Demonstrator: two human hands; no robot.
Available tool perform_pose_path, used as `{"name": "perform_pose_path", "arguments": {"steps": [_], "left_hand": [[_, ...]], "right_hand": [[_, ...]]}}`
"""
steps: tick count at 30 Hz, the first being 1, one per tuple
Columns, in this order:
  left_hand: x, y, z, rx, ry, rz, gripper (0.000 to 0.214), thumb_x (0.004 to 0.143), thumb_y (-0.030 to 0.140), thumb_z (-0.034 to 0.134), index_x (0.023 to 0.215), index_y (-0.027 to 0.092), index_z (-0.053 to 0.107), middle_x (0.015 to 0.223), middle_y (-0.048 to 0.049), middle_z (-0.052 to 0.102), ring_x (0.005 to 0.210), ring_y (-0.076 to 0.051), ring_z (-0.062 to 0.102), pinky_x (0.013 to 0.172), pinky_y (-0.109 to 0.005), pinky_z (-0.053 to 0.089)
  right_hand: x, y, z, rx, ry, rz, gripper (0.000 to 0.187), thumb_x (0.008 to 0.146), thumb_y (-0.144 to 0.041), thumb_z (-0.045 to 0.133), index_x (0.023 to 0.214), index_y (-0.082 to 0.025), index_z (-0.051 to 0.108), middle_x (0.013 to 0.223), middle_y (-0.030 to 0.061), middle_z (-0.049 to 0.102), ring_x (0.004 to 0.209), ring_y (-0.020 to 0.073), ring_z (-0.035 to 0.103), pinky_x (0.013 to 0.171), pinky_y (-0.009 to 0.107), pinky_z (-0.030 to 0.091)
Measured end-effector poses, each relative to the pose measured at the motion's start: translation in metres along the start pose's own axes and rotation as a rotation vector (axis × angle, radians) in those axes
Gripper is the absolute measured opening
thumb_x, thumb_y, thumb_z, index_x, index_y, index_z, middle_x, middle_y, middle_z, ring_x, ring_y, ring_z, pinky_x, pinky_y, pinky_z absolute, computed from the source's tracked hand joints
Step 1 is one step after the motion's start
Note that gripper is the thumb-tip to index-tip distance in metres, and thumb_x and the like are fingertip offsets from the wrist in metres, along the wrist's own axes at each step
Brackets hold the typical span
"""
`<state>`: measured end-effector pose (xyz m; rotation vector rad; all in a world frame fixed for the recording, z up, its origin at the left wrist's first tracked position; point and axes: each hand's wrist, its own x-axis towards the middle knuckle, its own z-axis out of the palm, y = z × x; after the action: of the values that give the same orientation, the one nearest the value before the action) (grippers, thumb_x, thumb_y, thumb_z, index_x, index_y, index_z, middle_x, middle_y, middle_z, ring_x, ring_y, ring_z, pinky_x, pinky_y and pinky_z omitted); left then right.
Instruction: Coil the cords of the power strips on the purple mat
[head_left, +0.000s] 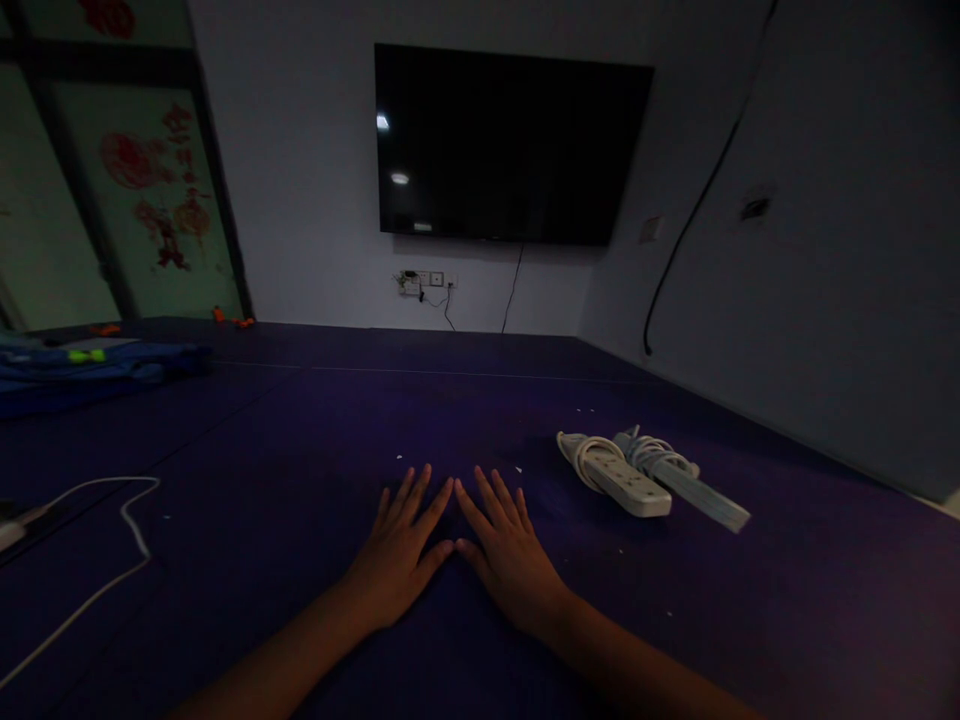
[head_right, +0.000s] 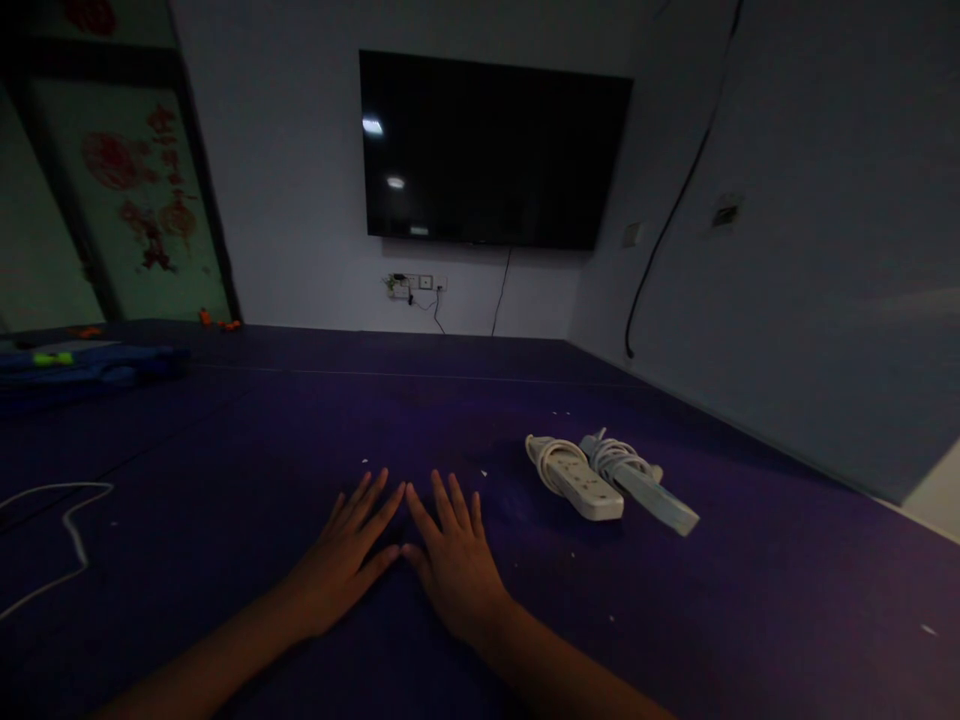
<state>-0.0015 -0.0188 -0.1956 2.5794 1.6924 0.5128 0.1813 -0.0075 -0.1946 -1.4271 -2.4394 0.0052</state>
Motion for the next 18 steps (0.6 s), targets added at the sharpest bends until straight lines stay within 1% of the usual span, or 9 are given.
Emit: {"name": "perform_pose_path", "arguments": {"steps": [7,12,18], "left_hand": [[-0.0014,-0.0015,0.0044,0.015,0.018,0.016,0.065,0.090,0.050,0.034,0.144,0.033,0.001,0.153,-0.0085,0.002,0.138,-0.031,0.004,0.105,-0.058,0.022],[-0.0014,-0.0017,0.0045,0.007,0.016,0.008,0.066,0.090,0.051,0.034,0.144,0.032,0.003,0.153,-0.0091,0.004,0.138,-0.031,0.005,0.105,-0.058,0.021],[-0.0009,0.0005,0.0015,-0.002,-0.011,-0.016,0.061,0.092,0.047,0.031,0.144,0.032,0.005,0.153,-0.0082,0.004,0.139,-0.029,0.003,0.106,-0.057,0.020]], "right_hand": [[0.0010,0.0025,-0.0004,-0.039,0.017,-0.033,0.057,0.091,-0.041,0.038,0.143,-0.037,0.013,0.153,0.0027,0.006,0.139,0.0275,0.004,0.108,0.056,0.014],[0.0013,0.0037,0.0023,-0.043,0.033,-0.044,0.058,0.091,-0.041,0.038,0.143,-0.038,0.012,0.153,0.0019,0.006,0.139,0.0275,0.004,0.108,0.056,0.014],[0.0018,0.0020,0.0013,-0.038,0.016,-0.028,0.058,0.090,-0.043,0.040,0.143,-0.036,0.016,0.153,0.0047,0.011,0.139,0.0278,0.006,0.108,0.056,0.015]]}}
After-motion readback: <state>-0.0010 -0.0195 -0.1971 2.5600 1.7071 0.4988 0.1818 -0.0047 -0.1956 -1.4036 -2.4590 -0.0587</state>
